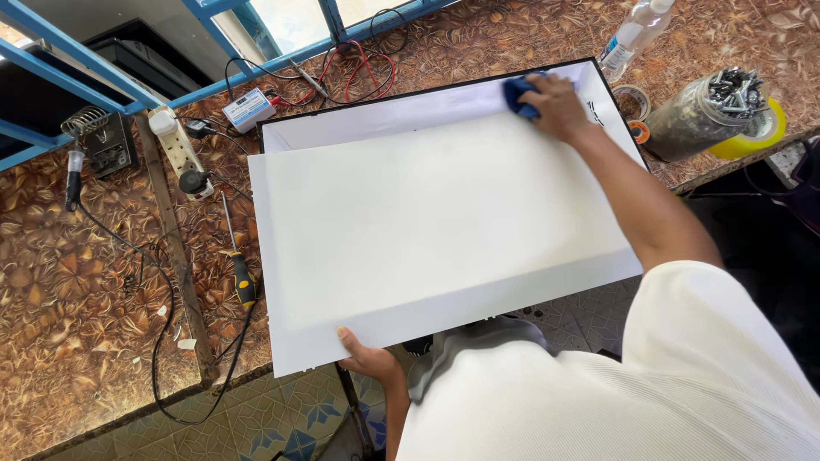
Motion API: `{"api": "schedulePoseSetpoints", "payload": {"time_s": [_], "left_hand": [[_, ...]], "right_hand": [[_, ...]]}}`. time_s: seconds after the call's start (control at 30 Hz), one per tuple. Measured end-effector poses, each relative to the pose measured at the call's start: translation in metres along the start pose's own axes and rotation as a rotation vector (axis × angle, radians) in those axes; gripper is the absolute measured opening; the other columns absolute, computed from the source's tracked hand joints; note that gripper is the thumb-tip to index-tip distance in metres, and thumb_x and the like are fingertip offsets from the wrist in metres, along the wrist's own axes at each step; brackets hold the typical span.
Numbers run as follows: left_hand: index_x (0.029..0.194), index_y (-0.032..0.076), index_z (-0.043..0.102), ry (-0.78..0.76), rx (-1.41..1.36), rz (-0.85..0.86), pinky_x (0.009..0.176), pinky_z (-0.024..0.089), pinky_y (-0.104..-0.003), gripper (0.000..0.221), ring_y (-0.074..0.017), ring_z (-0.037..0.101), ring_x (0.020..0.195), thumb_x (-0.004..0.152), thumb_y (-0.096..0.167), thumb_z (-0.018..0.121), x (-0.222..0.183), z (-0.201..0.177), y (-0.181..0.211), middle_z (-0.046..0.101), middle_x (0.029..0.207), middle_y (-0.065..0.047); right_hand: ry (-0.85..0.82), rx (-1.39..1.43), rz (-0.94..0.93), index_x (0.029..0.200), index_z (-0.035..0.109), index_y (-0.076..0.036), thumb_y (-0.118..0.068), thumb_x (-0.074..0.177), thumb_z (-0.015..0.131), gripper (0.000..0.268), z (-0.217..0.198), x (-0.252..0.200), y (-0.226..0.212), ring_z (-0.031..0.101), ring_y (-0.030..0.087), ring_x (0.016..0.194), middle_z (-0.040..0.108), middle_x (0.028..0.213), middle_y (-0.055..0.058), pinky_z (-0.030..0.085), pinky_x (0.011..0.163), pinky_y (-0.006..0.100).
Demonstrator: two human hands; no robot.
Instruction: The person wipes a large white plastic sheet with a blue cloth, flips the sheet over, and places it into the back of a television chassis on a workbench.
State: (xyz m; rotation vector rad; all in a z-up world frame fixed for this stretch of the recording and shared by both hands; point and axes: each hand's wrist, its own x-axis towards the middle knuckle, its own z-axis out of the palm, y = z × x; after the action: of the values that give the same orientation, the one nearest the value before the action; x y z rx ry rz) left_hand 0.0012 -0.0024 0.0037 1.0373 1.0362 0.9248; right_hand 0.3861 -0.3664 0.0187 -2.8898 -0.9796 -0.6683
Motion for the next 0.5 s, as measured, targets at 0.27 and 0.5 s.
{"api": "schedulePoseSetpoints", "payload": {"time_s": [0.27, 0.5], "left_hand": [[0.128, 0.005, 0.051, 0.143, 0.003, -0.257, 0.099, 0.052, -0.036, 0.054, -0.0211, 0.058, 0.116, 0.09, 0.039, 0.067, -0.002, 0.004, 0.005, 0.057, 0.129, -0.01], [0.157, 0.004, 0.015, 0.169, -0.021, -0.373, 0.107, 0.048, -0.039, 0.099, -0.0226, 0.046, 0.139, 0.085, 0.049, 0.067, 0.001, 0.0, 0.003, 0.033, 0.157, -0.012]], "right_hand": [[-0.546, -0.372, 0.265, 0.129, 0.071, -0.028, -0.018, 0.096, 0.058, 0.036, -0.003, -0.035, 0.047, 0.058, 0.036, 0.115, 0.065, 0.133, 0.007, 0.044, 0.095, 0.048], [-0.788, -0.382, 0.465, 0.131, 0.063, -0.017, -0.025, 0.097, 0.053, 0.036, -0.01, -0.062, 0.012, 0.061, 0.035, 0.114, 0.062, 0.131, 0.012, 0.049, 0.09, 0.046]]}}
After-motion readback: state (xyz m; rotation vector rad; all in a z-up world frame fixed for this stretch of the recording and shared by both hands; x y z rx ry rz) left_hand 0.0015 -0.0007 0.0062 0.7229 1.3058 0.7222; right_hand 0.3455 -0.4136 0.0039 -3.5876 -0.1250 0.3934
